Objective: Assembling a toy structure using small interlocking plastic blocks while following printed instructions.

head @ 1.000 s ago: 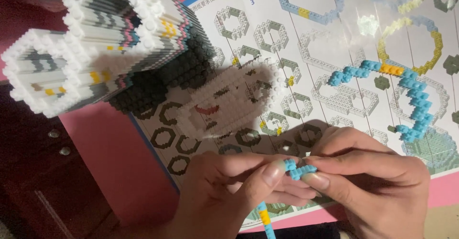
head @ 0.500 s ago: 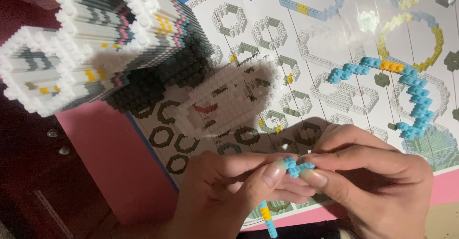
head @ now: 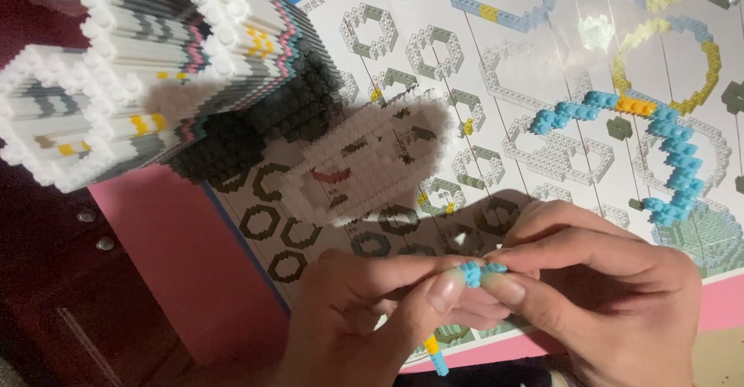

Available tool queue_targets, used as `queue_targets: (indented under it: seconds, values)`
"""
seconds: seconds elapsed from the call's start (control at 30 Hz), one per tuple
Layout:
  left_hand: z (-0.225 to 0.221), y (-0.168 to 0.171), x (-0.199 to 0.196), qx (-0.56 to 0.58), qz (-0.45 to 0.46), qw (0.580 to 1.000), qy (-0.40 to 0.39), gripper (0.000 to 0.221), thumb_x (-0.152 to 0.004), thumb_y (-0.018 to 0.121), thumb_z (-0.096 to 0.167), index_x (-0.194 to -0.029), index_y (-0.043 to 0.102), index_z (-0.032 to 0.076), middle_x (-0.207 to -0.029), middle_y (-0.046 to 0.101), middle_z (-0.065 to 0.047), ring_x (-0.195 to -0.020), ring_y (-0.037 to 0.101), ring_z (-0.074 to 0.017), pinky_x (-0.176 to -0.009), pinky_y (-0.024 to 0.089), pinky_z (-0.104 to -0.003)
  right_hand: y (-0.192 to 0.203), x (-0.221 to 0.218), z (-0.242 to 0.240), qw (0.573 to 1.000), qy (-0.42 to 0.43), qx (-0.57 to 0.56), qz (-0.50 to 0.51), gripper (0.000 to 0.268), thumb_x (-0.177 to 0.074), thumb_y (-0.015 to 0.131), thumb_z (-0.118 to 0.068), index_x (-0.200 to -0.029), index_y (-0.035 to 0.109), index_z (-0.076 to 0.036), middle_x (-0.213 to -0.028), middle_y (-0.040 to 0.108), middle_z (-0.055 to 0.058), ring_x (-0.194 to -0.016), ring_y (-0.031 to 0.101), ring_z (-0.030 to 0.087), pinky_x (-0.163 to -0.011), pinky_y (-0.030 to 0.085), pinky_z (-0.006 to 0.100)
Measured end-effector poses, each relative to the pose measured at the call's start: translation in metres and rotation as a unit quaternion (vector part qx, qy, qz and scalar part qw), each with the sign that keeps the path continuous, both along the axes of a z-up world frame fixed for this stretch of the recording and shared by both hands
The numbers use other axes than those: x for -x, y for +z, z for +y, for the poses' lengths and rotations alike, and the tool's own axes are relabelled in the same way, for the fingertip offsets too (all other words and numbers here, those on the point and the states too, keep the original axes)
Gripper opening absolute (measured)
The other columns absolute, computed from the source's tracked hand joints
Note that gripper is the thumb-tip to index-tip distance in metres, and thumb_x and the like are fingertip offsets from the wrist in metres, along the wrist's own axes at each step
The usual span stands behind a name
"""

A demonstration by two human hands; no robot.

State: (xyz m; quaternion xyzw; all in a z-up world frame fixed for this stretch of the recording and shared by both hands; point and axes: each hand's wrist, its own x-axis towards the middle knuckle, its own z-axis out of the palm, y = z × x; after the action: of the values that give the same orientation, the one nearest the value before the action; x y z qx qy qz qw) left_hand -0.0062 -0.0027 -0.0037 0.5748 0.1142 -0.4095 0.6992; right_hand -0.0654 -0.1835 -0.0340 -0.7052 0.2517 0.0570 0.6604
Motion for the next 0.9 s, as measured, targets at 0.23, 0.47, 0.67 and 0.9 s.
queue_targets:
  seconds: [0.23,0.47,0.67,0.9]
  values:
    - [-0.001,0.002,-0.002,0.005,0.012,1.0,0.014,0.037,-0.099,0.063,0.03,-0.106,0.084,0.0,-0.095,0.087,-0.016,-0.087,0.088,-0.0234,-0.084,0.078,-0.034,-0.003,0.003,0.0,1.0,0.004,0.003,-0.025,0.016,-0.074,0.081,0.003,-0.09,0.08,0.005,-0.082,0.07,0.017,-0.073,0.065,0.022,-0.067,0.051,0.029]
    - [0.004,-0.012,0.003,0.051,0.038,0.997,0.049,0.027,-0.093,0.074,0.014,-0.102,0.08,-0.011,-0.085,0.082,-0.027,-0.075,0.085,-0.0327,-0.071,0.078,-0.044,0.007,0.005,-0.002,0.992,0.054,0.081,-0.078,0.028,-0.062,0.086,-0.01,-0.085,0.081,0.004,-0.087,0.074,0.015,-0.079,0.074,0.021,-0.073,0.058,0.028]
    - [0.005,-0.002,-0.001,0.051,0.016,0.998,0.034,0.02,-0.09,0.079,0.014,-0.1,0.085,-0.003,-0.086,0.085,-0.02,-0.081,0.083,-0.0219,-0.073,0.07,-0.033,0.026,-0.008,-0.006,0.979,0.109,0.127,-0.118,0.018,-0.07,0.082,-0.015,-0.085,0.083,-0.004,-0.079,0.081,0.011,-0.065,0.073,0.017,-0.062,0.057,0.027]
    - [0.001,0.005,-0.01,0.014,0.162,0.986,0.03,0.037,-0.087,0.078,0.018,-0.115,0.084,-0.006,-0.103,0.089,-0.025,-0.103,0.089,-0.0367,-0.096,0.074,-0.046,0.041,-0.022,0.006,0.978,0.075,0.167,-0.103,0.015,-0.077,0.075,-0.012,-0.085,0.083,-0.001,-0.074,0.075,0.012,-0.06,0.069,0.017,-0.056,0.048,0.025]
